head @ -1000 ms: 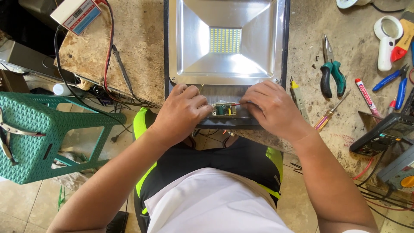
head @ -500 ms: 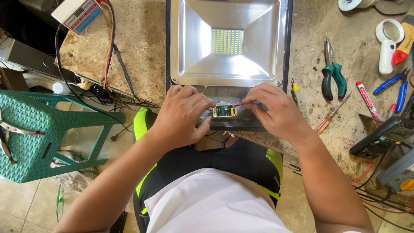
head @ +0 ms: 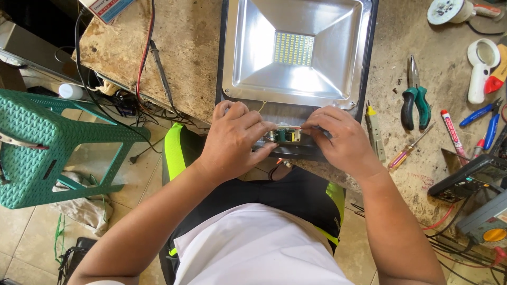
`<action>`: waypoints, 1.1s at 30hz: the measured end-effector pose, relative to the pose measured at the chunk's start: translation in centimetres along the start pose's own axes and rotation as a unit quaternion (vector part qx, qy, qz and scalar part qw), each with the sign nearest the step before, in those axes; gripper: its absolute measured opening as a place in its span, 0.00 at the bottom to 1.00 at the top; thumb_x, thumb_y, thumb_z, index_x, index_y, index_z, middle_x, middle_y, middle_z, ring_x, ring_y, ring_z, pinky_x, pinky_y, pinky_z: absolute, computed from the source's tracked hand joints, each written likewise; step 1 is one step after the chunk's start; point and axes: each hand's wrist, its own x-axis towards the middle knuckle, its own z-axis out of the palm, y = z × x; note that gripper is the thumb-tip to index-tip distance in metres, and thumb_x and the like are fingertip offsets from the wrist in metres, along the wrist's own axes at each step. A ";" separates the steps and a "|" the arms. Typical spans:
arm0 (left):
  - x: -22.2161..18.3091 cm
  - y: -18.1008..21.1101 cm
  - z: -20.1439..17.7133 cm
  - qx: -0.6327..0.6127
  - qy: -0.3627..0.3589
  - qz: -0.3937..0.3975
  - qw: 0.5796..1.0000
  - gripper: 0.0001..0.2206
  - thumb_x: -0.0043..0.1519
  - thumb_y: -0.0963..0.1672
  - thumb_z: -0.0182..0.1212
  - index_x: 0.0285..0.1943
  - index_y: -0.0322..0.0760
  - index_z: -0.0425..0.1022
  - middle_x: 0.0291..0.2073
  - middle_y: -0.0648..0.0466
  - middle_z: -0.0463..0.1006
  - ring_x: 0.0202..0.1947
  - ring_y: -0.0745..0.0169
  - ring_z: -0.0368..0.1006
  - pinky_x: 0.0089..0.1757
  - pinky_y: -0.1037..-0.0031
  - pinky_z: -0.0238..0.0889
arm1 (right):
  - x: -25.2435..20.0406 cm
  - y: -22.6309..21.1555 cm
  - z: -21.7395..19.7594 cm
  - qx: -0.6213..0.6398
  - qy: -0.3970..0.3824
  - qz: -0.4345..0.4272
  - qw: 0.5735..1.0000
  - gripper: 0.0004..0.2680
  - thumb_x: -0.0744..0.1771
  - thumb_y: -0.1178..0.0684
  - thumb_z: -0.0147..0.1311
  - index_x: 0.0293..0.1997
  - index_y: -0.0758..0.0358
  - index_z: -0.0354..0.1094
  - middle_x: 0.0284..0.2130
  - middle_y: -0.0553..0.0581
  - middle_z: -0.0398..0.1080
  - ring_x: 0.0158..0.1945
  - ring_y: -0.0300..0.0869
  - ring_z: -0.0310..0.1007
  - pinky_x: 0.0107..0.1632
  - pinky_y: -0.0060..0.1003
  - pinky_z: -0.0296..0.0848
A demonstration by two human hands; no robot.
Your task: Disassembling and inspecting an LED floodlight on a repair bench using a drill, screwdriver, and pliers.
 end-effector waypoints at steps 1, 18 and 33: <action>0.0 0.0 -0.1 -0.006 0.004 0.003 1.000 0.12 0.54 0.49 0.73 0.43 0.46 0.81 0.31 0.58 0.76 0.37 0.58 0.67 0.51 0.56 0.56 | 0.0 0.0 0.1 -0.005 0.001 0.000 1.000 0.04 0.67 0.62 0.60 0.40 0.58 0.75 0.36 0.52 0.74 0.46 0.48 0.78 0.52 0.44 0.74; -0.4 0.1 0.1 -0.003 0.056 0.028 0.998 0.08 0.59 0.44 0.69 0.46 0.52 0.81 0.30 0.61 0.73 0.34 0.61 0.67 0.53 0.58 0.58 | -0.1 -1.7 -0.7 0.073 0.022 0.039 0.996 0.04 0.67 0.64 0.60 0.40 0.61 0.74 0.35 0.53 0.74 0.44 0.49 0.79 0.50 0.45 0.76; 0.2 -0.7 -0.7 -0.011 0.021 0.002 1.000 0.10 0.60 0.47 0.70 0.50 0.50 0.83 0.31 0.59 0.77 0.35 0.58 0.71 0.54 0.56 0.59 | 0.8 -2.7 -2.4 0.150 0.028 0.094 0.984 0.03 0.67 0.63 0.60 0.41 0.64 0.76 0.36 0.60 0.75 0.44 0.51 0.79 0.50 0.46 0.75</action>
